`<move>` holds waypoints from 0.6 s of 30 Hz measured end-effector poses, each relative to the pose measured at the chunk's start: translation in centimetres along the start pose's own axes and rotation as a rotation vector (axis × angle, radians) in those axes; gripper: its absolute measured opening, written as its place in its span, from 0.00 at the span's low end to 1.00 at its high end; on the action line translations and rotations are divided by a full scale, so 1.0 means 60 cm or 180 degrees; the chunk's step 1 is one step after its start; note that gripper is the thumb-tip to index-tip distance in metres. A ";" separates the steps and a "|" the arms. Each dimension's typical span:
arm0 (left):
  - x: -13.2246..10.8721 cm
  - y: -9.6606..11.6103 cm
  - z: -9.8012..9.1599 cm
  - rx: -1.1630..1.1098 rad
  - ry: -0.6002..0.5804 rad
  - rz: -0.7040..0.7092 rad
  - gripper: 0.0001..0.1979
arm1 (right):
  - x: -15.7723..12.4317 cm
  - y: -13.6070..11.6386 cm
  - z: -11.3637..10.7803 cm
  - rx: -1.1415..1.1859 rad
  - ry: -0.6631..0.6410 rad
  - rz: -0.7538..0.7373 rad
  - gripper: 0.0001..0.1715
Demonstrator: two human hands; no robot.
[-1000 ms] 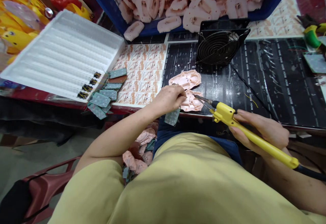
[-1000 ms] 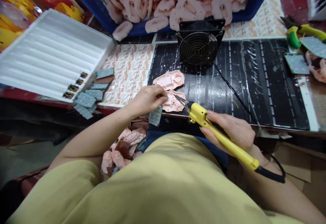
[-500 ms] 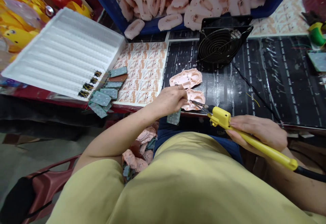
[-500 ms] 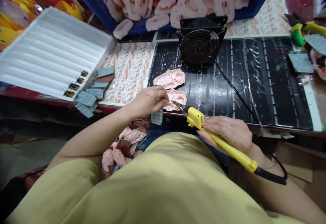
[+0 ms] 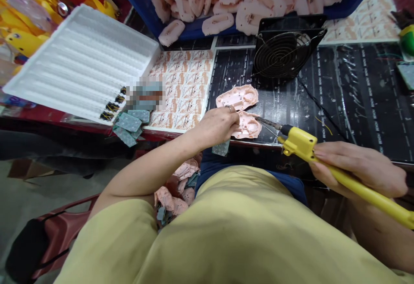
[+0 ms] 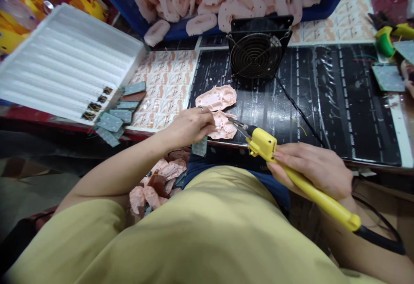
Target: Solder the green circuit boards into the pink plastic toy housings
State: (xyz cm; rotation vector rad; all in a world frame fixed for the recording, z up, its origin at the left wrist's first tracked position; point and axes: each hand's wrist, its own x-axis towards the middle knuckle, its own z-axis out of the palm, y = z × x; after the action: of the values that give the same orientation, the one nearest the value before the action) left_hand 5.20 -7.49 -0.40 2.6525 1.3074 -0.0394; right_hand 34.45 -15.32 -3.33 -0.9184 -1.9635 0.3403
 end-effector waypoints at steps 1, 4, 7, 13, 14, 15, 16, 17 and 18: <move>0.000 0.000 0.000 0.0021 0.0009 0.0021 0.09 | -0.001 0.003 0.000 0.0022 -0.0026 -0.0172 0.08; -0.001 0.001 0.000 0.0135 0.0036 0.0075 0.09 | -0.002 0.011 0.006 0.0123 -0.0055 -0.0622 0.24; -0.005 0.004 0.001 0.0351 0.0155 0.0160 0.10 | 0.000 0.012 0.012 0.0028 0.0018 -0.0621 0.34; -0.025 -0.004 0.003 0.0190 0.0474 0.0083 0.09 | 0.001 0.013 0.008 -0.0436 0.0151 -0.0713 0.36; -0.026 -0.007 0.002 0.0055 0.0484 0.0000 0.08 | 0.000 0.014 0.007 -0.0453 0.0199 -0.0703 0.36; -0.025 -0.009 0.001 -0.0082 0.0484 -0.0093 0.08 | 0.000 0.016 0.007 -0.0450 0.0216 -0.0668 0.36; -0.023 -0.010 0.001 -0.0197 0.0482 -0.0195 0.09 | -0.001 0.018 0.008 -0.0425 0.0214 -0.0628 0.36; -0.020 -0.011 0.000 -0.0273 0.0476 -0.0285 0.09 | -0.001 0.019 0.009 -0.0376 0.0190 -0.0603 0.36; -0.015 -0.010 0.001 -0.0300 0.0469 -0.0353 0.09 | -0.002 0.020 0.012 -0.0303 0.0182 -0.0581 0.35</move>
State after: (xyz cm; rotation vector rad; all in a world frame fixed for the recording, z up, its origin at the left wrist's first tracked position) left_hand 4.18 -7.85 -0.44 2.5437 1.4619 0.2013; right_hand 34.46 -14.48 -4.47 -0.7921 -2.0065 0.1156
